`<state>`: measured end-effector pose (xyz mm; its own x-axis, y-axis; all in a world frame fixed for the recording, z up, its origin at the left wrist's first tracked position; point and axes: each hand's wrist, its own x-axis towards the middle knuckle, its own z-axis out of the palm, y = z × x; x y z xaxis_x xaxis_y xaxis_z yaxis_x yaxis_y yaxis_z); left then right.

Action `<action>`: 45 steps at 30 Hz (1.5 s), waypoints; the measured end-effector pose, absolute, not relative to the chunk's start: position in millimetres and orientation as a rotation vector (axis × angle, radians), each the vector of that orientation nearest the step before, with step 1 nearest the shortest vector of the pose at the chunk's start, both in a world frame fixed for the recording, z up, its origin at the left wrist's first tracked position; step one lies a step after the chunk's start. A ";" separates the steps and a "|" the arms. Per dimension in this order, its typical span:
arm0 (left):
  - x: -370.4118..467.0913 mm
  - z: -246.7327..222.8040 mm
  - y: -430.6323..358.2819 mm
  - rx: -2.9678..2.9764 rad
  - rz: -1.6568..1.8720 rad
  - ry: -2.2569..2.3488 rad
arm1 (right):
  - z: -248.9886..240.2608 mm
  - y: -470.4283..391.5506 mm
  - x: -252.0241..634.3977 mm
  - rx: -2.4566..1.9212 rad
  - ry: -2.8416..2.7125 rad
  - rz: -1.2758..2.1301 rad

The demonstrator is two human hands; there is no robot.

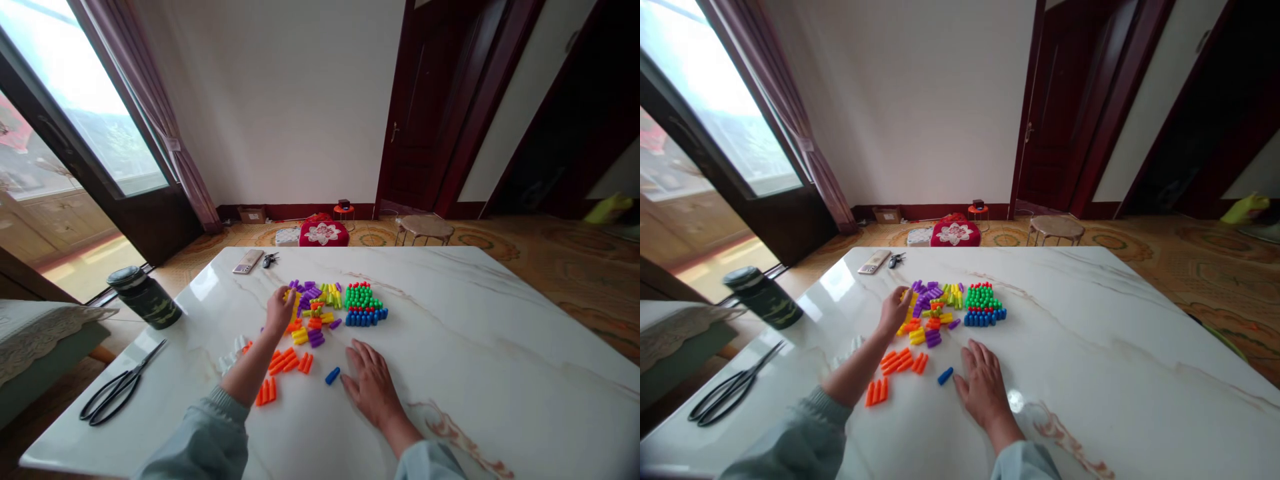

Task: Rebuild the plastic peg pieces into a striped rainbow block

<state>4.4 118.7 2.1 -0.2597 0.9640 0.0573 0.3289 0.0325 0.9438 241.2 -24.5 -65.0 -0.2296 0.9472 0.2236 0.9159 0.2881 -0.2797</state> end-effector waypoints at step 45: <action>47.1 -51.4 -13.9 0.207 0.973 0.323 | -68.5 -23.4 241.0 -1.663 -2.233 0.050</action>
